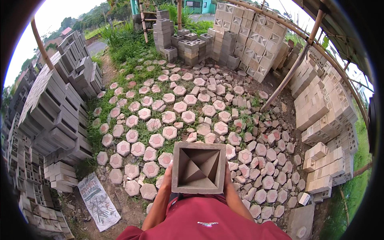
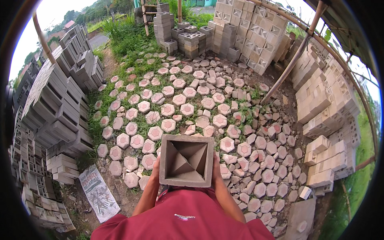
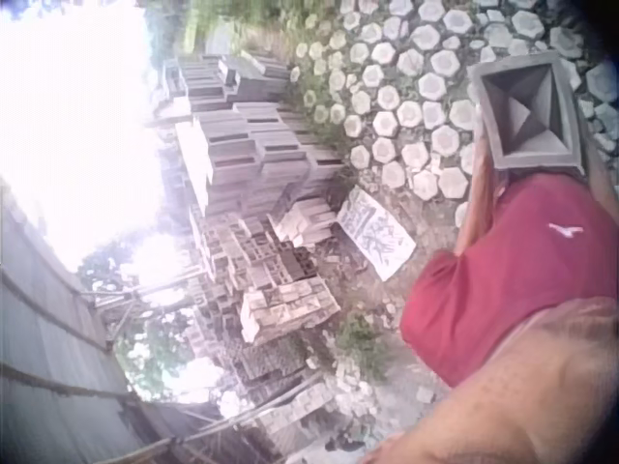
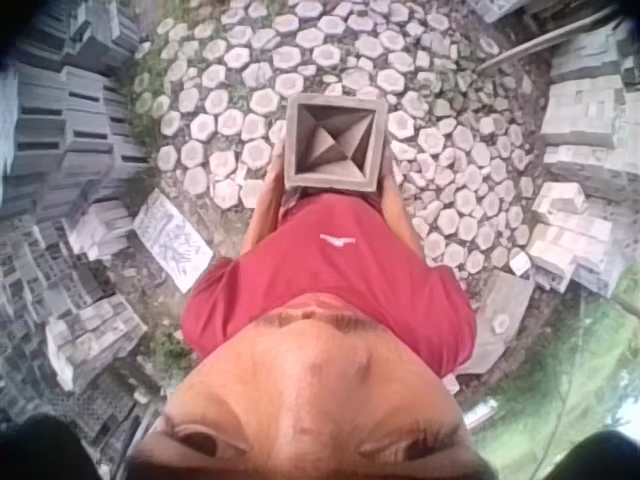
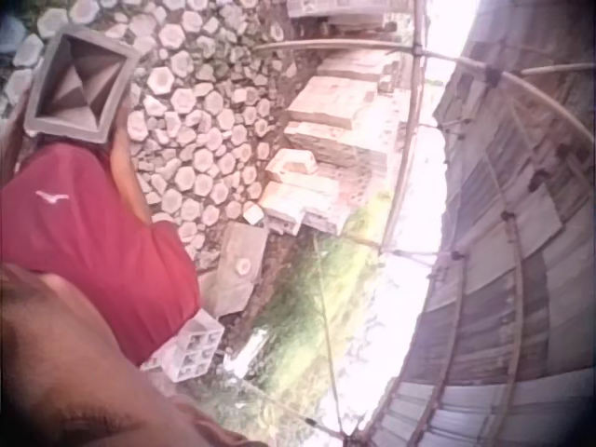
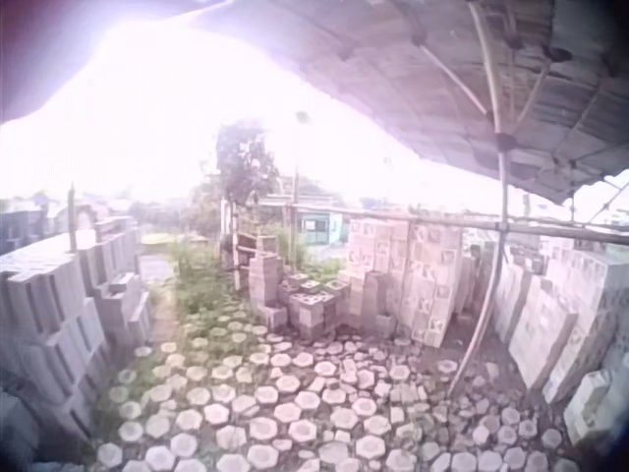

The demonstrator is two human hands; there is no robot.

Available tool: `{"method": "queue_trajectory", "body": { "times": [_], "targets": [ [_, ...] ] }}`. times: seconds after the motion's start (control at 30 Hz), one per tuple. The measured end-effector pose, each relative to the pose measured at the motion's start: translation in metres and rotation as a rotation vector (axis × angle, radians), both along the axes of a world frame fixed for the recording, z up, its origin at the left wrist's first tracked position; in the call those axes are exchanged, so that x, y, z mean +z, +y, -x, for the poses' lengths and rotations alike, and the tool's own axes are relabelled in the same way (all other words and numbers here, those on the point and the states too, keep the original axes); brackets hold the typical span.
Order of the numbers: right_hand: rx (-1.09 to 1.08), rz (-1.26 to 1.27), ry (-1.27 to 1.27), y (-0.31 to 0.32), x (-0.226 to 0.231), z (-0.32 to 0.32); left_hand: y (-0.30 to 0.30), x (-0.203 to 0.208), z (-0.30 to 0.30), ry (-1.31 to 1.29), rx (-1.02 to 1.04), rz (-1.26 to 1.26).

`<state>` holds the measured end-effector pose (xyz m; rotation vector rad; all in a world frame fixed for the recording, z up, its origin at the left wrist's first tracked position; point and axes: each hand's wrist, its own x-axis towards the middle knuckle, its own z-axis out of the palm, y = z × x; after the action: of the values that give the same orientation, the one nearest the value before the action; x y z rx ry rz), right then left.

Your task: The person picks up individual concrete ventilation blocks from a pile on the ground and places them into a vertical stack against a wall. They use both hands to lift and orient each block before setting it down.

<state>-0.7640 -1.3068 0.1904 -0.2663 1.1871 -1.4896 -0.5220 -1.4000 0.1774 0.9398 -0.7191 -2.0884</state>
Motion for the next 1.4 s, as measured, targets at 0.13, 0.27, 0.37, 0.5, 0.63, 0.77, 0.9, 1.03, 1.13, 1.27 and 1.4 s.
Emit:
{"method": "queue_trajectory", "body": {
  "times": [0.13,0.27,0.37,0.5,0.63,0.77,0.9,1.03,1.13,1.27,1.4],
  "targets": [
    [-0.086,-0.063,-0.097,-0.055,0.041,-0.006,-0.062,0.015,0.004,-0.041,-0.030,0.041],
    [-0.036,0.009,-0.123,-0.112,0.037,0.017,-0.113,0.034,0.026,-0.088,-0.037,0.048],
    [-0.087,-0.001,-0.059,-0.161,0.032,0.034,-0.162,0.035,0.047,-0.100,-0.009,0.044],
    [-0.037,0.042,-0.187,-0.241,0.026,0.071,-0.241,0.023,0.076,-0.153,-0.014,0.105],
    [-0.003,0.096,-0.041,-0.339,0.014,0.128,-0.333,0.027,0.134,-0.020,0.030,0.137],
    [0.064,0.102,-0.102,-0.441,0.037,0.175,-0.427,0.029,0.177,0.048,0.120,0.091],
    [0.124,0.139,-0.035,-0.515,0.046,0.227,-0.482,0.041,0.222,0.036,0.209,0.065],
    [0.061,0.297,0.256,-0.588,0.025,0.259,-0.553,0.028,0.250,0.072,0.181,0.052],
    [0.161,0.237,0.359,-0.623,0.049,0.275,-0.608,0.026,0.264,0.073,0.125,0.035],
    [0.108,0.140,0.261,-0.668,0.038,0.297,-0.691,0.021,0.302,-0.010,-0.040,-0.007],
    [0.143,0.090,0.310,-0.731,0.039,0.336,-0.786,0.013,0.344,-0.045,-0.215,-0.012]
  ]
}}
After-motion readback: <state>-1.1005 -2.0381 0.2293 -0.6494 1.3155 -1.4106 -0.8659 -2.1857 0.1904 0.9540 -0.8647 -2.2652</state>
